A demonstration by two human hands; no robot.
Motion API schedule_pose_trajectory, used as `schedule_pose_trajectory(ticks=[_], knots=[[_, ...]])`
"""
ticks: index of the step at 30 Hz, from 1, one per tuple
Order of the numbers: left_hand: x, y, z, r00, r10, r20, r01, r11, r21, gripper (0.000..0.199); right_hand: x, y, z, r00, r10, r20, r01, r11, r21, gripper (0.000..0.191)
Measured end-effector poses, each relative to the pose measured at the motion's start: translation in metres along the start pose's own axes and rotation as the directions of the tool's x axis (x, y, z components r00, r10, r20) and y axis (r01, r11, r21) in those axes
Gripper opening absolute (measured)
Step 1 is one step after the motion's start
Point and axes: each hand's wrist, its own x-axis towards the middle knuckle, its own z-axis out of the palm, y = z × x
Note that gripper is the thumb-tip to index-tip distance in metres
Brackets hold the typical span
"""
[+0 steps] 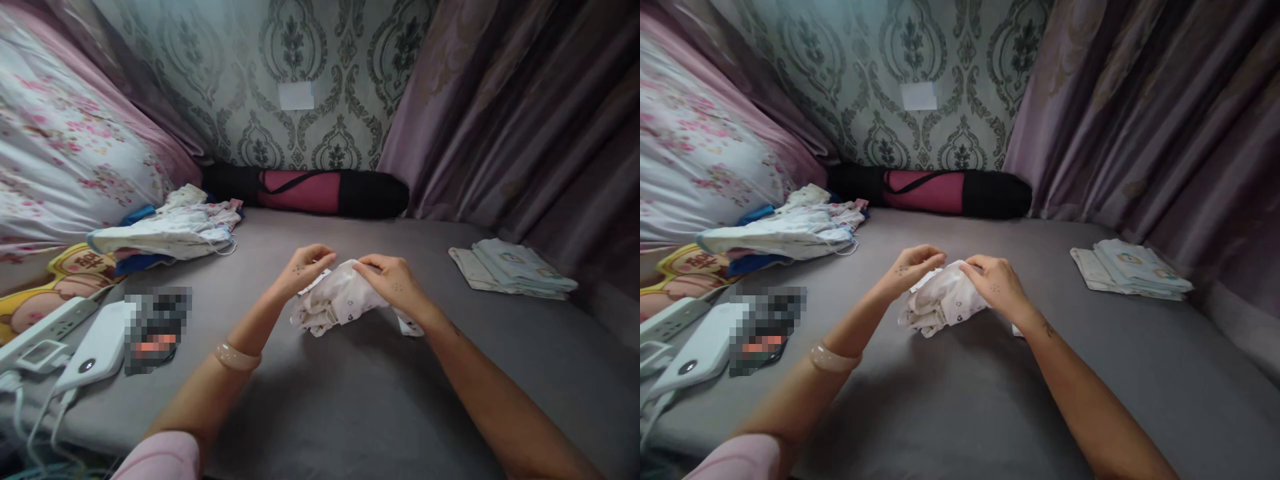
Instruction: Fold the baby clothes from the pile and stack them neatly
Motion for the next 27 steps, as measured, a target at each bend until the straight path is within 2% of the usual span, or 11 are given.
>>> schedule_pose_trajectory(ticks=[2, 5, 9, 12, 14, 17, 19, 22, 27], knots=[[-0.01, -0.004, -0.012, 0.985, -0.022, -0.173, 0.026, 0.999, 0.023, 0.033, 0.007, 0.002, -0.001, 0.999, 0.02, -0.026, -0.02, 1.0, -0.012, 0.022], [-0.033, -0.012, -0.031, 0.958, -0.033, -0.285, 0.046, 0.998, 0.037, 0.034, 0.017, 0.003, -0.003, 0.999, 0.03, -0.035, -0.03, 0.999, -0.01, 0.022], [-0.072, -0.023, -0.039, 0.944, 0.001, -0.33, 0.052, 0.987, 0.153, 0.03, 0.023, 0.003, -0.003, 0.998, 0.049, -0.029, -0.049, 0.999, -0.004, 0.021], [-0.094, -0.028, -0.028, 0.951, 0.092, -0.295, -0.002, 0.957, 0.29, 0.024, 0.025, 0.002, -0.001, 0.998, 0.053, -0.019, -0.053, 0.999, 0.003, 0.021], [-0.1, -0.032, -0.016, 0.949, 0.163, -0.271, -0.053, 0.927, 0.372, 0.024, 0.024, 0.001, -0.001, 0.999, 0.044, -0.023, -0.044, 0.999, 0.005, 0.021], [-0.095, -0.038, -0.005, 0.938, 0.209, -0.276, -0.081, 0.907, 0.413, 0.019, 0.023, 0.0, -0.003, 0.999, 0.031, -0.039, -0.031, 1.0, 0.003, 0.022], [-0.086, -0.04, -0.004, 0.936, 0.191, -0.297, -0.072, 0.927, 0.368, 0.019, 0.022, -0.001, -0.008, 0.998, 0.03, -0.05, -0.03, 1.0, 0.002, 0.023], [-0.068, -0.035, -0.011, 0.955, 0.088, -0.285, -0.025, 0.976, 0.216, 0.025, 0.02, 0.0, -0.021, 0.997, 0.017, -0.073, -0.016, 1.0, 0.014, 0.024], [-0.035, -0.005, -0.025, 0.986, -0.106, -0.132, 0.098, 0.993, -0.064, 0.036, 0.023, 0.002, -0.052, 0.994, -0.028, -0.101, 0.031, 0.999, 0.03, 0.029]])
